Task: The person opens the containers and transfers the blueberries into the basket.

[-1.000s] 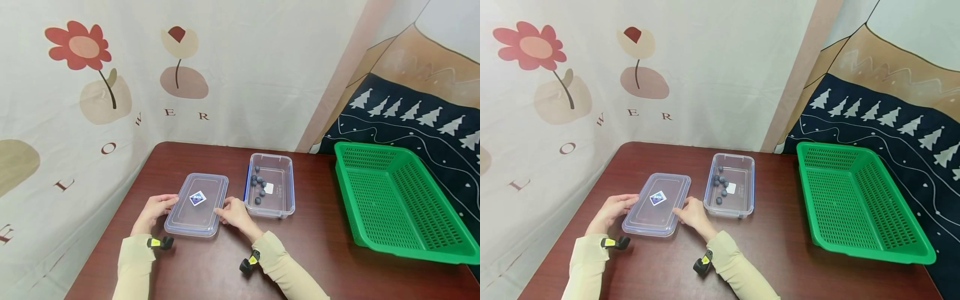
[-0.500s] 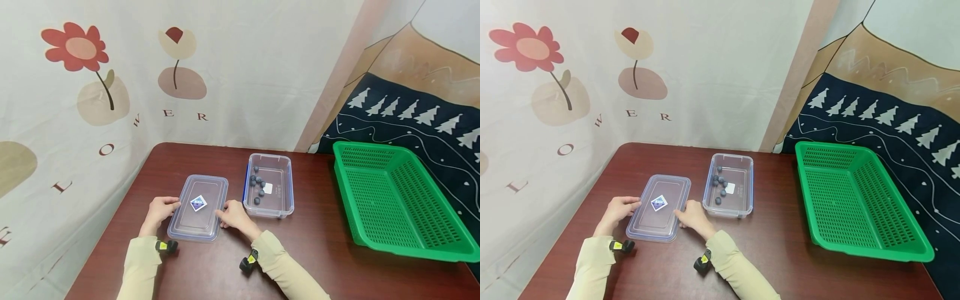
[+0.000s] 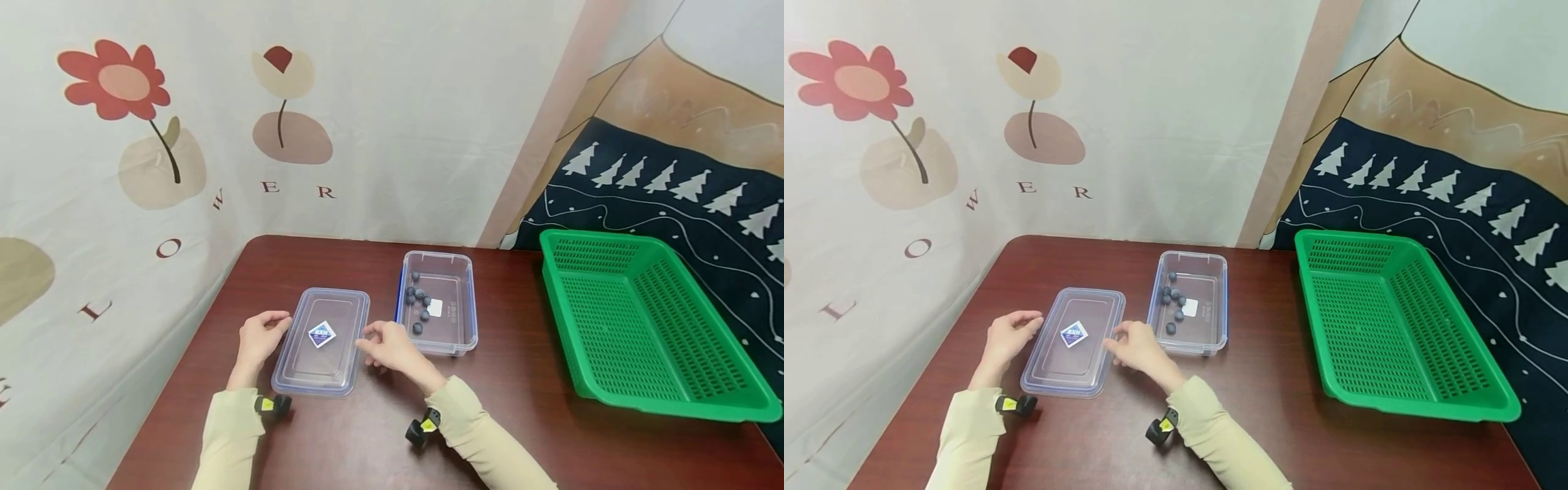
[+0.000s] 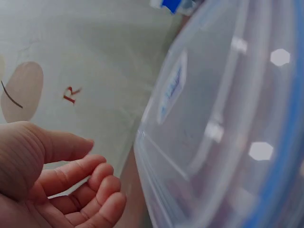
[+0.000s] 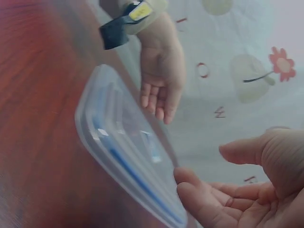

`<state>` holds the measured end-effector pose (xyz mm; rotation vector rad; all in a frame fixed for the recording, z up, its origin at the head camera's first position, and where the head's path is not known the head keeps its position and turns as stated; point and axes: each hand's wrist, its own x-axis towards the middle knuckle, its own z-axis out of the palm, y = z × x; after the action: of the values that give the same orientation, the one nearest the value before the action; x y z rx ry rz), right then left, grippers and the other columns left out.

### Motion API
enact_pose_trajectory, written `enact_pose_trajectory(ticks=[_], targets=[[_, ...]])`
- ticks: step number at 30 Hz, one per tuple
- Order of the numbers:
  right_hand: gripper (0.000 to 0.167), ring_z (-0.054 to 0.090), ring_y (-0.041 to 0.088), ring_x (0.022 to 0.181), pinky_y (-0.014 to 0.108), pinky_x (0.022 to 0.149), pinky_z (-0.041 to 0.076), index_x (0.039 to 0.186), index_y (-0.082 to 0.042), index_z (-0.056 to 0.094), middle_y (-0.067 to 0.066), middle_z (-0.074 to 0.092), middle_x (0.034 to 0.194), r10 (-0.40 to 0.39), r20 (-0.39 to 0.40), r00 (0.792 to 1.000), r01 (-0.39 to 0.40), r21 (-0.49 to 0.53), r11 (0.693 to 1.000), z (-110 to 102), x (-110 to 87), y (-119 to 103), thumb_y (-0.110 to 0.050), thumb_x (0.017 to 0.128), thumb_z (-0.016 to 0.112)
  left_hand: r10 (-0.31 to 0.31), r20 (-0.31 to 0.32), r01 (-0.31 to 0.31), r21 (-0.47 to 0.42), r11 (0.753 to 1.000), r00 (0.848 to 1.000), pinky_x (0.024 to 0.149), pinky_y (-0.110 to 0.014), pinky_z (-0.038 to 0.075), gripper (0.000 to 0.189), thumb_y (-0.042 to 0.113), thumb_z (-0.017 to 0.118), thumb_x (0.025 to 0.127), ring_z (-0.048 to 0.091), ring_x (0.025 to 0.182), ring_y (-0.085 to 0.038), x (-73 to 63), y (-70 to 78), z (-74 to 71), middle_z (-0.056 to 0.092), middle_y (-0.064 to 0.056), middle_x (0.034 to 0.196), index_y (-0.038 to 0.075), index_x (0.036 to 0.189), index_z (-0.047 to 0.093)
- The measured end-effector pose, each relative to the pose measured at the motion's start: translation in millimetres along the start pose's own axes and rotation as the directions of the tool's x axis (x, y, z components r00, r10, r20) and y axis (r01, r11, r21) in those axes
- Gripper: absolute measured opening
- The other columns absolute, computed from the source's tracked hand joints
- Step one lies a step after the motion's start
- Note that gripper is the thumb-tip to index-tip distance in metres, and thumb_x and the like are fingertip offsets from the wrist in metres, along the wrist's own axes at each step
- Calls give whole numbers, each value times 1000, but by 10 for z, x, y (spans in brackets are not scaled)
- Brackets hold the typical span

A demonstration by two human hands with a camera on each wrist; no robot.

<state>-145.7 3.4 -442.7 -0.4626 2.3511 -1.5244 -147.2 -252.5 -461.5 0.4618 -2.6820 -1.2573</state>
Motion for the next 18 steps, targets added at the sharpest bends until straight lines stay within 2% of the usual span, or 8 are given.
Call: enact_pose_trajectory(ticks=[2, 5, 10, 13, 18], targets=[[29, 64, 31, 57, 36, 51, 54, 106, 12, 59, 15, 66, 68, -34, -16, 999, 35, 50, 998, -99, -2, -19, -8, 86, 65, -4, 0, 4, -70, 998, 1000, 57, -18, 47, 25, 14, 64, 88, 62, 72, -12, 15, 50, 20, 68, -20, 93, -4, 105, 67], [28, 65, 38, 67, 36, 57, 56, 107, 13, 58, 23, 66, 77, -63, -41, 997, 69, 148, 987, -254, 7, -38, -4, 86, 64, 2, 11, -1, -167, 986, 1000, 58, -18, 50, 24, 11, 63, 89, 62, 70, -11, 36, 136, 55, 68, -21, 94, -5, 106, 66], [23, 65, 39, 73, 36, 62, 56, 104, 11, 60, 26, 65, 84, -88, -119, 989, 109, 181, 978, -511, 46, -33, -1, 85, 64, 19, 45, -5, -297, 955, 999, 60, -17, 50, 24, 6, 61, 89, 60, 66, -8, 57, 280, 130, 67, -21, 93, -11, 106, 63], [23, 66, 34, 72, 35, 62, 56, 104, 11, 61, 22, 67, 83, -83, -174, 981, 114, 173, 978, -645, 70, 10, 0, 84, 65, 38, 72, -9, -366, 930, 997, 60, -17, 51, 25, 4, 61, 89, 59, 64, -6, 70, 351, 185, 67, -21, 91, -14, 106, 61], [26, 66, 18, 69, 40, 67, 56, 104, 14, 60, 21, 67, 84, -41, -244, 969, 94, 213, 973, -799, 104, 103, 1, 83, 66, 84, 102, -30, -442, 897, 991, 61, -18, 52, 24, 0, 61, 88, 58, 62, -5, 81, 473, 305, 68, -11, 82, -17, 105, 60]])
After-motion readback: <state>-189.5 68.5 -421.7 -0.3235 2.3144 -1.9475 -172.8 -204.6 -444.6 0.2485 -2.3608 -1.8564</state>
